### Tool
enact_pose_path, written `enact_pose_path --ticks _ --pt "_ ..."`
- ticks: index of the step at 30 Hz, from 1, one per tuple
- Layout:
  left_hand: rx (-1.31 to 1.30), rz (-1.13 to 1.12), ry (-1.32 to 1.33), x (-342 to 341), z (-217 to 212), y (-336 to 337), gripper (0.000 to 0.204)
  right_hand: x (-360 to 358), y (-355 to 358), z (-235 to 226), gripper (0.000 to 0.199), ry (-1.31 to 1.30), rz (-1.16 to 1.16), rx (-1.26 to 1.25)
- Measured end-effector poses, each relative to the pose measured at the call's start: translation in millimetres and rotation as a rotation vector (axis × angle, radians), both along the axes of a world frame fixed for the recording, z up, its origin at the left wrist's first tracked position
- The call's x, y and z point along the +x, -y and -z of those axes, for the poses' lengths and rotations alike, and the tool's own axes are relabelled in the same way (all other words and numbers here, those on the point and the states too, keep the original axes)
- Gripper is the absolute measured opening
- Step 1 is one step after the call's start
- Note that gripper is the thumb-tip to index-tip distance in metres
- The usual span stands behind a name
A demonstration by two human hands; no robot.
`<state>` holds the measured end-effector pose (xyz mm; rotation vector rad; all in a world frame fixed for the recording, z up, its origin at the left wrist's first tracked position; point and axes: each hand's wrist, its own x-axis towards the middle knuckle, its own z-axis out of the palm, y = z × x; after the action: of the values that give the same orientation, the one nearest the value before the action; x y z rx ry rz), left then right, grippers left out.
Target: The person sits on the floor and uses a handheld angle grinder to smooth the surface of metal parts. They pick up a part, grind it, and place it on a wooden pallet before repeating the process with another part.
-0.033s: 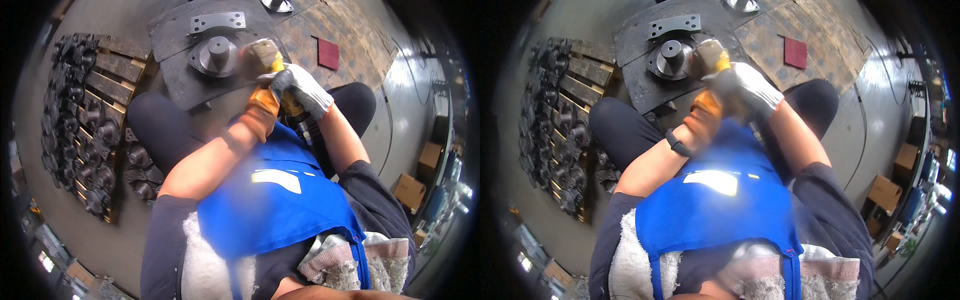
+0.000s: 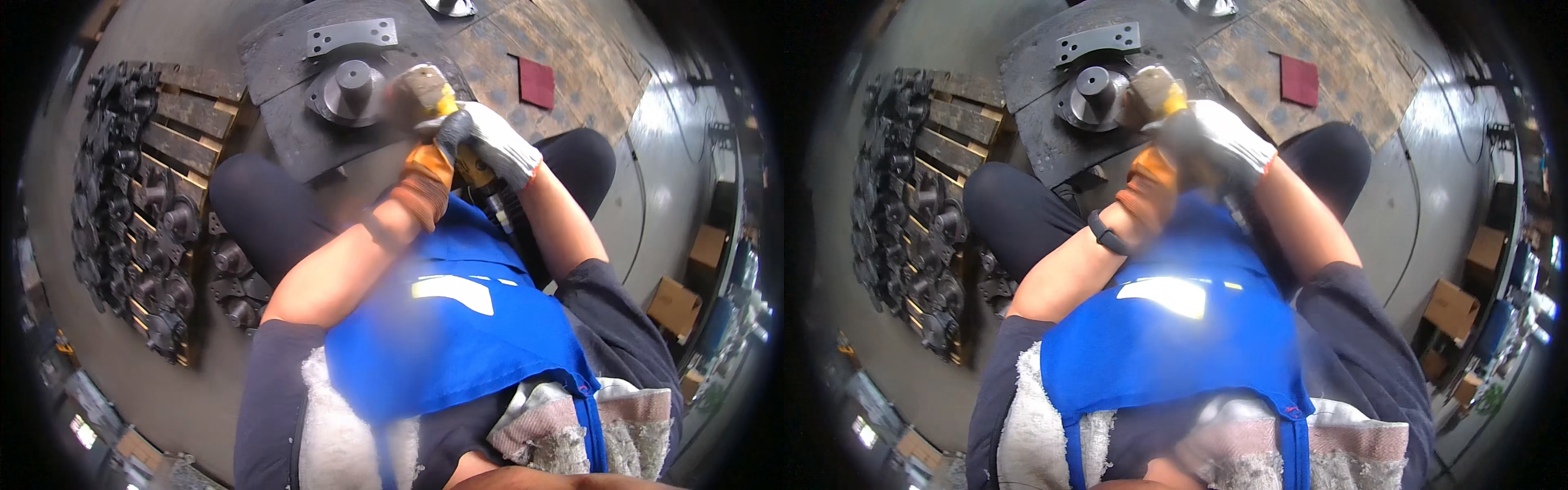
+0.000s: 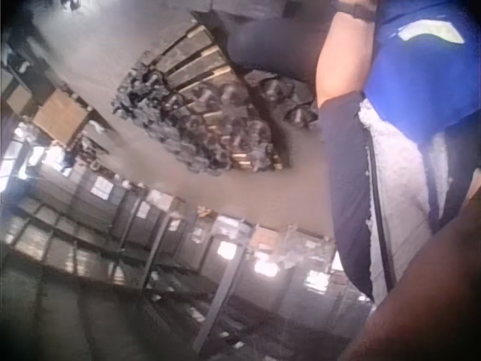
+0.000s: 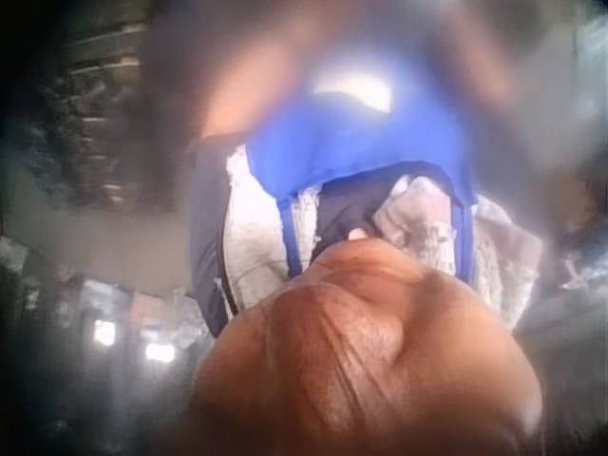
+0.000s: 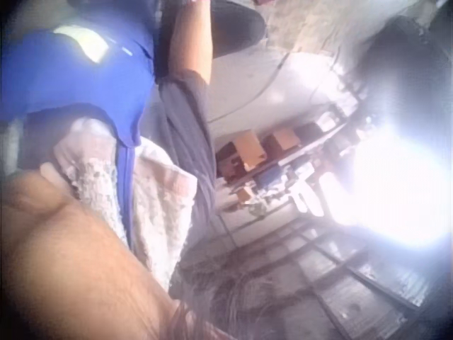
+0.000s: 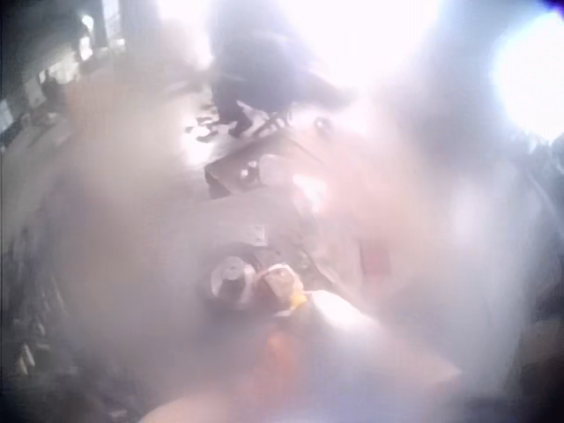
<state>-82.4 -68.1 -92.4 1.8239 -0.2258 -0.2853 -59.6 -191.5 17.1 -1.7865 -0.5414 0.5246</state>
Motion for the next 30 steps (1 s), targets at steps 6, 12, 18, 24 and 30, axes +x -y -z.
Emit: enact_pose_path --ticks 6,12,18,24,30 --pt "-0.947 0.019 -0.824 9.9 -11.4 -19.1 0.029 25.7 4.1 42.9 0.044 0.149 -0.01 -0.369" --pt "-0.402 0.083 0.114 11.5 14.5 -25.2 0.038 25.8 0.3 54.7 0.037 0.406 -0.011 -0.419" --pt "-0.327 0.128 0.024 9.9 -8.0 -25.2 0.045 11.3 13.1 26.7 0.034 0.16 0.145 0.185" --pt "-0.483 0.088 -0.254 15.6 -7.6 -18.1 0.053 13.1 8.3 44.3 0.028 0.006 0.201 0.036" --pt "-0.796 -0.04 -0.665 35.4 4.4 -22.3 0.061 36.2 -2.2 45.4 0.03 -0.009 0.123 -0.265"
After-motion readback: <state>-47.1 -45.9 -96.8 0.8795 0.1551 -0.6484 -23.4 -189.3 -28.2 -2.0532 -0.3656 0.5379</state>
